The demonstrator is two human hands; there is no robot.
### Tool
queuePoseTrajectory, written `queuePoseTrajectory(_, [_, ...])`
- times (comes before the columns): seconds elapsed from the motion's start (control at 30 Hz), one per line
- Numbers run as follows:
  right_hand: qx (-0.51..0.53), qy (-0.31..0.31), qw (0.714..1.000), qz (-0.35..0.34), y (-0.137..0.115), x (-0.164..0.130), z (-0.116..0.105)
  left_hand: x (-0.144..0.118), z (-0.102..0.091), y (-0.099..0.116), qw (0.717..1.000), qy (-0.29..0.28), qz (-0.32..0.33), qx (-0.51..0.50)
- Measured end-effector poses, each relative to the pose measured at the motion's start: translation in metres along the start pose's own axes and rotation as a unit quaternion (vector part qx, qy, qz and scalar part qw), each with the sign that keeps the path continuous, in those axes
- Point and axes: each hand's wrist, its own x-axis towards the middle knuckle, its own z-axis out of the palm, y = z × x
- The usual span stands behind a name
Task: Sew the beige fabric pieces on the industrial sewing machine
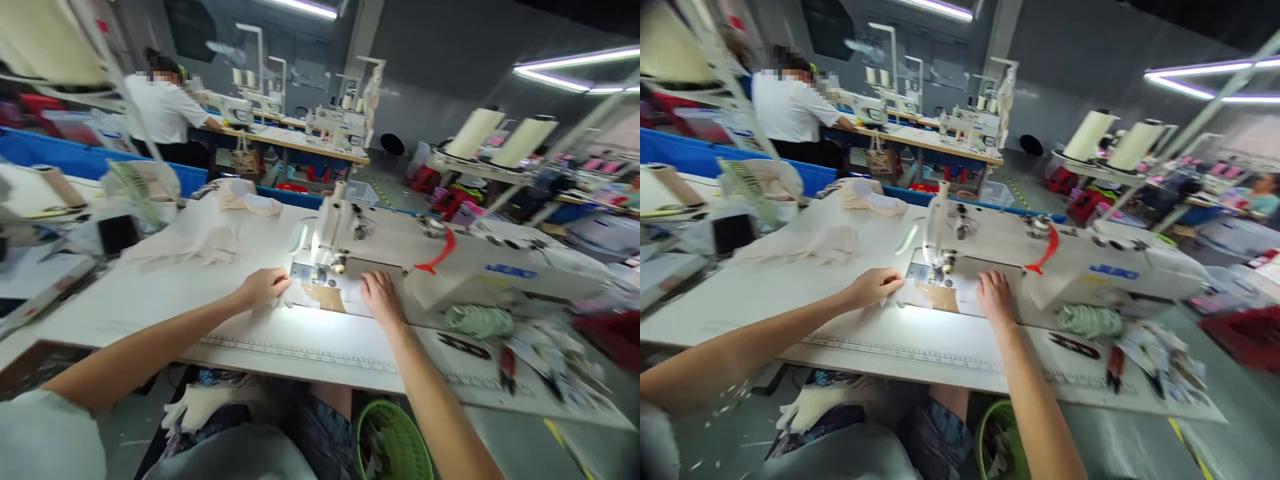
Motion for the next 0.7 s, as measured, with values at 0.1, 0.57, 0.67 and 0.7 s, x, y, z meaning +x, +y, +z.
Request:
queuePoseTrajectory(0.1, [-0.019,0.041,0.997,-0.066,0.007,0.002,0.004,0.005,-0.022,-0.019,0.998,-0.002,-0.03,0.051])
queuePoseTrajectory(0.57, [-0.013,0.163,0.983,-0.079,0.001,-0.003,-0.012,0.055,-0.108,-0.104,0.961,0.03,0.029,0.273])
queuePoseTrajectory(0.67, [0.0,0.161,0.983,-0.086,0.001,-0.004,-0.014,0.057,-0.11,-0.102,0.955,0.019,0.04,0.292])
queuePoseTrajectory(0.7, [0.003,0.16,0.983,-0.087,0.002,-0.004,-0.014,0.056,-0.109,-0.101,0.953,0.018,0.042,0.298])
